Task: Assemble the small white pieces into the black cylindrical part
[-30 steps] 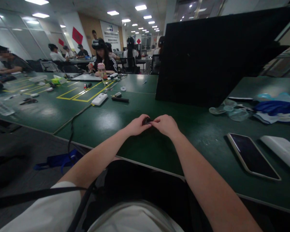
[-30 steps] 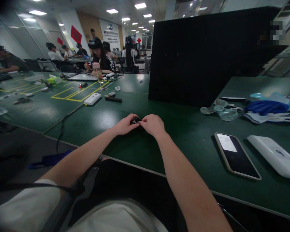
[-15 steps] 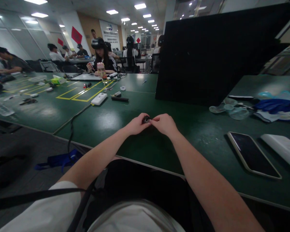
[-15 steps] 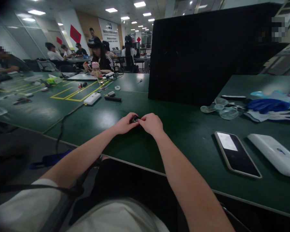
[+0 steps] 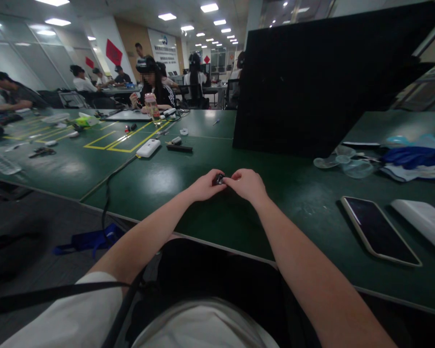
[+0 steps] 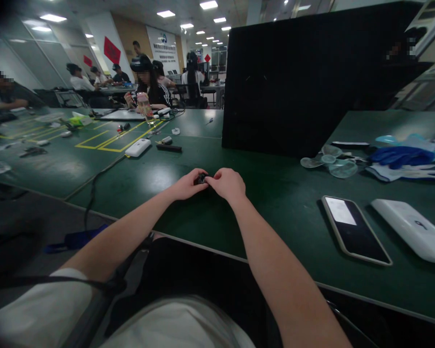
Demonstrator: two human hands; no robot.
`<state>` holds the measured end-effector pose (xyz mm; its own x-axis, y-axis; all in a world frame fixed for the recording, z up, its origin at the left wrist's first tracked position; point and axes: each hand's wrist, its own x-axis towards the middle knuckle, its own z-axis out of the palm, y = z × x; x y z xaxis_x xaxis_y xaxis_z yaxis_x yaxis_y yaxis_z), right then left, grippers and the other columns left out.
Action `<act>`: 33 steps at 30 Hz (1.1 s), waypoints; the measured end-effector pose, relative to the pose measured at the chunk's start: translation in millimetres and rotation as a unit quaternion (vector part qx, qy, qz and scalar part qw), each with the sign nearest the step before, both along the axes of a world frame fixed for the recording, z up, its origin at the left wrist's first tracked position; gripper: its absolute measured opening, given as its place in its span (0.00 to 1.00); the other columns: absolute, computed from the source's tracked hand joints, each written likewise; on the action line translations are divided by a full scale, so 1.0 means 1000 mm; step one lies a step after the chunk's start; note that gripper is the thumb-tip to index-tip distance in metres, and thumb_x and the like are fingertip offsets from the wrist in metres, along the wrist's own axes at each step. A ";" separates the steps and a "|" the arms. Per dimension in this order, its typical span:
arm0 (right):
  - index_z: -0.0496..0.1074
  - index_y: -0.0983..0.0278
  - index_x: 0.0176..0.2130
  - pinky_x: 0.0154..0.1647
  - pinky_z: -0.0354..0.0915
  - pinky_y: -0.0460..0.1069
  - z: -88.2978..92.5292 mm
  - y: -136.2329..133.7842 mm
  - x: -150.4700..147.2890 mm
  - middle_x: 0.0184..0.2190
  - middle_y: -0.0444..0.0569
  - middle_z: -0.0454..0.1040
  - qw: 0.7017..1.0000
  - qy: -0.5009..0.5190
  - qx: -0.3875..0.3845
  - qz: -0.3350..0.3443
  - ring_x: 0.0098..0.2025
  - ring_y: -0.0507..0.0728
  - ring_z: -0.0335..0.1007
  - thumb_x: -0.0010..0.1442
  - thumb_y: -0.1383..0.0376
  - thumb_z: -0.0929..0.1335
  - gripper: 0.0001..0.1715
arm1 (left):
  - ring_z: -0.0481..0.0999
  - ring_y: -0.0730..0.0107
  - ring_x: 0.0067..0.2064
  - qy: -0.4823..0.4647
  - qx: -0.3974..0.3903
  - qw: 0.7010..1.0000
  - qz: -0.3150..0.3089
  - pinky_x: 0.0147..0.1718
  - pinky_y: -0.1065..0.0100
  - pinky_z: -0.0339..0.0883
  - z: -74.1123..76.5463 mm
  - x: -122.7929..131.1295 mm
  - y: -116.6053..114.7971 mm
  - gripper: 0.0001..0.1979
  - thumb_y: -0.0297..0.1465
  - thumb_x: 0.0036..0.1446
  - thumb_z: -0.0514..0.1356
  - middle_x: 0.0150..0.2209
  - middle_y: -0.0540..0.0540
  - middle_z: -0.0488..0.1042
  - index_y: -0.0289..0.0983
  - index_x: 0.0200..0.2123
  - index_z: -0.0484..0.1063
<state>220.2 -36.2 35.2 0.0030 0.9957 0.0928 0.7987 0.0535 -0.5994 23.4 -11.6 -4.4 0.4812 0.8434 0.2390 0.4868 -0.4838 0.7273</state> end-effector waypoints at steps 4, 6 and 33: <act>0.77 0.64 0.44 0.37 0.68 0.52 0.002 0.006 0.008 0.43 0.55 0.78 0.994 0.079 0.067 -0.044 0.41 0.60 0.74 0.57 0.59 0.71 0.16 | 0.77 0.64 0.40 -0.011 -0.009 1.000 0.027 0.40 0.62 0.71 0.001 0.001 -0.001 0.26 0.42 0.59 0.63 0.42 0.44 0.77 0.39 0.57 0.65; 0.77 0.65 0.46 0.39 0.68 0.52 0.002 0.008 0.010 0.44 0.55 0.78 0.989 0.106 0.088 -0.047 0.42 0.60 0.74 0.58 0.65 0.69 0.16 | 0.78 0.64 0.39 -0.005 -0.002 0.999 0.039 0.40 0.62 0.70 0.002 0.002 -0.003 0.26 0.41 0.58 0.64 0.41 0.45 0.78 0.40 0.57 0.65; 0.82 0.59 0.43 0.46 0.71 0.55 0.003 -0.014 -0.012 0.40 0.48 0.83 0.966 0.140 0.187 0.108 0.42 0.59 0.78 0.64 0.59 0.69 0.13 | 0.72 0.73 0.27 -0.114 -0.061 0.989 0.065 0.29 0.69 0.62 0.003 0.004 0.001 0.24 0.38 0.54 0.68 0.29 0.50 0.74 0.35 0.51 0.68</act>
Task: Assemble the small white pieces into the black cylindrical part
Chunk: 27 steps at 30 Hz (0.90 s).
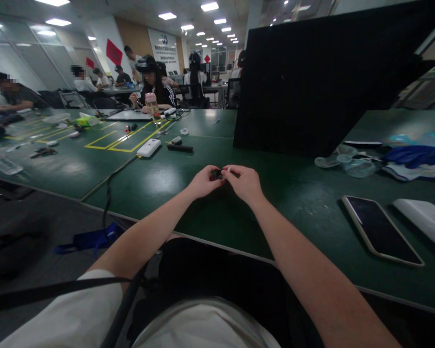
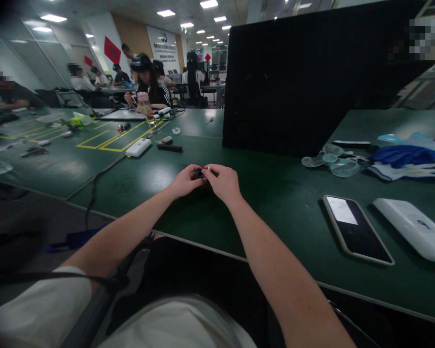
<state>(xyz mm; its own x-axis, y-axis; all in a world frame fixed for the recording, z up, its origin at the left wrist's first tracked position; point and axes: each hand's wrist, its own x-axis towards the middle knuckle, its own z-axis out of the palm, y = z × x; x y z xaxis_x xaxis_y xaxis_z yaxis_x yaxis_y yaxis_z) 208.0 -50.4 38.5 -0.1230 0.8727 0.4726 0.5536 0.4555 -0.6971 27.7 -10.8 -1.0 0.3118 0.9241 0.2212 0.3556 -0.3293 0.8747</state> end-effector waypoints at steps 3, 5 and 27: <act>0.82 0.59 0.43 0.47 0.70 0.55 0.000 0.002 0.003 0.41 0.48 0.83 1.000 0.003 0.003 -0.023 0.43 0.59 0.78 0.64 0.58 0.69 0.13 | 0.73 0.73 0.29 -0.034 -0.013 0.999 -0.015 0.29 0.69 0.63 0.000 0.001 -0.001 0.23 0.35 0.54 0.67 0.30 0.49 0.75 0.34 0.51 0.68; 0.82 0.59 0.43 0.47 0.70 0.55 0.001 0.003 0.004 0.41 0.48 0.82 1.000 0.006 0.004 -0.027 0.43 0.59 0.77 0.64 0.57 0.69 0.13 | 0.74 0.72 0.30 -0.051 -0.021 0.998 -0.030 0.30 0.68 0.64 0.000 0.002 -0.001 0.23 0.34 0.54 0.67 0.32 0.48 0.76 0.34 0.51 0.68; 0.81 0.60 0.43 0.41 0.70 0.53 0.008 0.001 0.007 0.40 0.49 0.81 0.999 0.005 -0.048 -0.011 0.39 0.58 0.76 0.63 0.56 0.69 0.15 | 0.74 0.71 0.33 -0.075 0.033 0.997 0.003 0.32 0.68 0.66 -0.002 0.000 0.003 0.22 0.38 0.57 0.66 0.35 0.47 0.75 0.36 0.52 0.68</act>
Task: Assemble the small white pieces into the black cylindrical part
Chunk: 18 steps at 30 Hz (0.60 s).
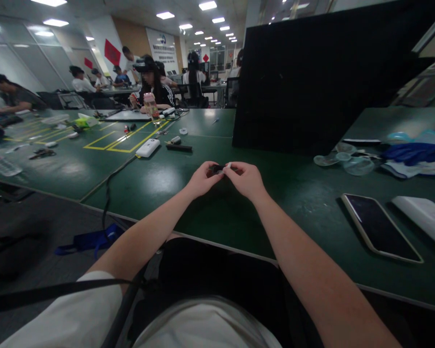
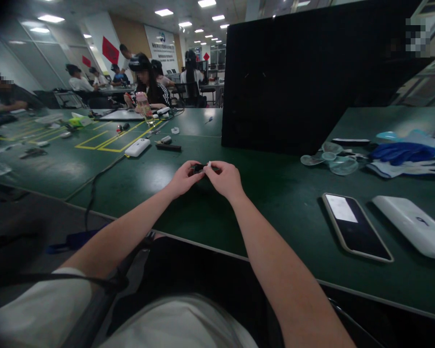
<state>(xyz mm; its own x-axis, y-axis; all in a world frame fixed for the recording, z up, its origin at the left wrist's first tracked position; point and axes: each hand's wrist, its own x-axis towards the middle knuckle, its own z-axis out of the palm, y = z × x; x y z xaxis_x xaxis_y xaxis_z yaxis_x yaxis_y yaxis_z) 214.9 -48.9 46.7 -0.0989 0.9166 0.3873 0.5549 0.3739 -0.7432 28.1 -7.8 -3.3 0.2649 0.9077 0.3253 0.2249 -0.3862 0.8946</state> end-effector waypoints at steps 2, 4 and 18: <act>0.81 0.60 0.42 0.39 0.70 0.53 -0.001 0.000 0.001 0.39 0.49 0.81 1.000 -0.001 0.005 -0.022 0.37 0.57 0.75 0.63 0.55 0.68 0.15 | 0.74 0.70 0.33 0.003 0.004 1.000 0.006 0.33 0.68 0.66 0.000 0.000 0.001 0.23 0.38 0.57 0.66 0.35 0.47 0.75 0.37 0.53 0.67; 0.81 0.61 0.39 0.38 0.70 0.53 -0.003 0.002 0.002 0.37 0.49 0.80 0.999 -0.015 0.009 -0.047 0.36 0.57 0.74 0.63 0.53 0.69 0.16 | 0.74 0.71 0.33 0.010 0.006 1.000 0.016 0.33 0.68 0.66 -0.002 -0.001 0.002 0.23 0.38 0.57 0.66 0.35 0.47 0.75 0.37 0.53 0.67; 0.71 0.64 0.59 0.48 0.70 0.56 -0.001 -0.004 -0.004 0.45 0.55 0.80 0.999 0.018 0.021 -0.034 0.46 0.61 0.77 0.64 0.49 0.68 0.32 | 0.72 0.72 0.31 0.058 -0.007 0.998 0.031 0.32 0.67 0.65 -0.005 -0.001 0.004 0.24 0.39 0.56 0.67 0.34 0.48 0.74 0.37 0.53 0.68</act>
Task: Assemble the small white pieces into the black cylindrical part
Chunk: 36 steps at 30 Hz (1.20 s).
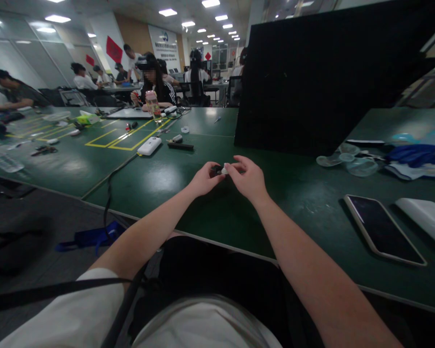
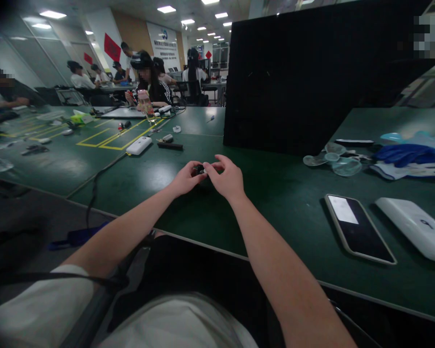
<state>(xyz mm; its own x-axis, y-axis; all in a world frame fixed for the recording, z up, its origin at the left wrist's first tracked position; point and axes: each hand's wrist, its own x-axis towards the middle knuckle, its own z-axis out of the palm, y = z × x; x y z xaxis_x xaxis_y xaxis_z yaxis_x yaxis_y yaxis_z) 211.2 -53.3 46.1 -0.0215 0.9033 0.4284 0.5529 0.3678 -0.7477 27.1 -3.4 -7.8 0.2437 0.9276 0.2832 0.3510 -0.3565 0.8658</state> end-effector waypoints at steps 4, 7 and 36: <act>0.76 0.63 0.50 0.42 0.71 0.54 0.000 0.000 0.000 0.39 0.53 0.81 1.000 -0.007 -0.012 -0.015 0.39 0.59 0.77 0.66 0.47 0.66 0.26 | 0.71 0.72 0.30 0.008 -0.007 1.000 0.009 0.33 0.67 0.65 0.000 0.000 0.001 0.23 0.38 0.56 0.67 0.32 0.49 0.74 0.37 0.53 0.68; 0.77 0.62 0.47 0.40 0.71 0.53 0.001 0.000 0.001 0.40 0.53 0.81 1.000 -0.006 -0.003 -0.015 0.40 0.59 0.77 0.66 0.47 0.65 0.24 | 0.72 0.72 0.31 0.019 -0.010 1.000 0.001 0.33 0.66 0.66 0.001 0.000 0.000 0.24 0.38 0.56 0.67 0.33 0.48 0.75 0.38 0.53 0.68; 0.79 0.60 0.44 0.41 0.68 0.53 -0.011 0.004 -0.004 0.42 0.50 0.79 0.988 -0.148 -0.040 0.013 0.42 0.59 0.74 0.66 0.57 0.67 0.14 | 0.78 0.61 0.41 0.209 0.044 0.975 -0.060 0.42 0.59 0.71 0.019 0.000 -0.022 0.26 0.43 0.58 0.63 0.42 0.43 0.77 0.39 0.56 0.66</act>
<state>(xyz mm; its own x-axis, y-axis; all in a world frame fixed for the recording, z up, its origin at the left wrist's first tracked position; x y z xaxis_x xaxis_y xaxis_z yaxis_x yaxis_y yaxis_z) 207.0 -49.0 35.1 -0.1592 0.9317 0.3264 0.7426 0.3309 -0.5823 27.0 -25.4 11.2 0.4599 0.8622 0.2124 0.6187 -0.4827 0.6199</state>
